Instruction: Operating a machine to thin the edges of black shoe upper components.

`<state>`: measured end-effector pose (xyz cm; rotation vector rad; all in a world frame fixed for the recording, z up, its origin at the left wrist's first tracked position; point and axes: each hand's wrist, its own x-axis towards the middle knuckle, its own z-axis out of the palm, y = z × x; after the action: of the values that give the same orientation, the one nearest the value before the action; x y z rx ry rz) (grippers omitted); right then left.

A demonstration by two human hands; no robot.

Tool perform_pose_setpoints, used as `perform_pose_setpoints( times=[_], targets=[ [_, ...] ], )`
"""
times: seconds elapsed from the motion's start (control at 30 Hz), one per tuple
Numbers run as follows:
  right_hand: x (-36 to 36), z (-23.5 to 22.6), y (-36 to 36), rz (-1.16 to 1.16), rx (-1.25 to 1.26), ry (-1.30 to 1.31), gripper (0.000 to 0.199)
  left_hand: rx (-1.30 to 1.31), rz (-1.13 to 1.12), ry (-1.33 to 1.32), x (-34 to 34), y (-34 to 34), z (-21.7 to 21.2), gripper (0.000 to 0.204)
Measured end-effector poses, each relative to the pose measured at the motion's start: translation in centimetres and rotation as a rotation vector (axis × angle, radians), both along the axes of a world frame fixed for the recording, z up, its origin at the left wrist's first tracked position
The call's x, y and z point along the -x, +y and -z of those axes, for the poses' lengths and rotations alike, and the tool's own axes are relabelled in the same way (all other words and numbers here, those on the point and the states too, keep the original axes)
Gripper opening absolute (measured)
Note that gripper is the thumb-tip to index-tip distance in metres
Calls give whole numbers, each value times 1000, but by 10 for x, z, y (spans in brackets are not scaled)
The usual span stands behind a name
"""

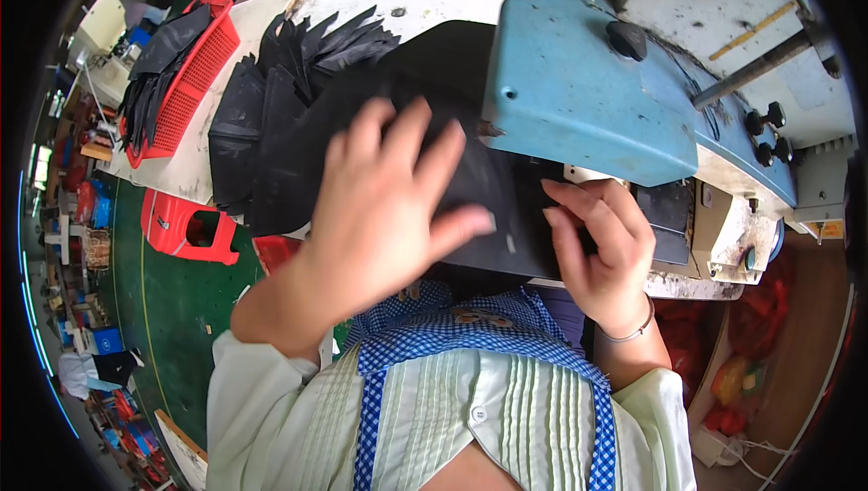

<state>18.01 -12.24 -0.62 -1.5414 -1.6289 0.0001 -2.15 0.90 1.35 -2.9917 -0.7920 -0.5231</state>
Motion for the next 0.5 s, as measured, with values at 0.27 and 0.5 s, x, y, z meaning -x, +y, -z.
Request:
perform_pose_setpoints(
  times=[0.27,0.5],
  targets=[
    [38,-29,24,-219,108,-194,64,377,39,-485,45,-29,9,45],
    [52,-20,39,-290,131,-66,78,637,-42,-646,48,28,16,20]
  ],
)
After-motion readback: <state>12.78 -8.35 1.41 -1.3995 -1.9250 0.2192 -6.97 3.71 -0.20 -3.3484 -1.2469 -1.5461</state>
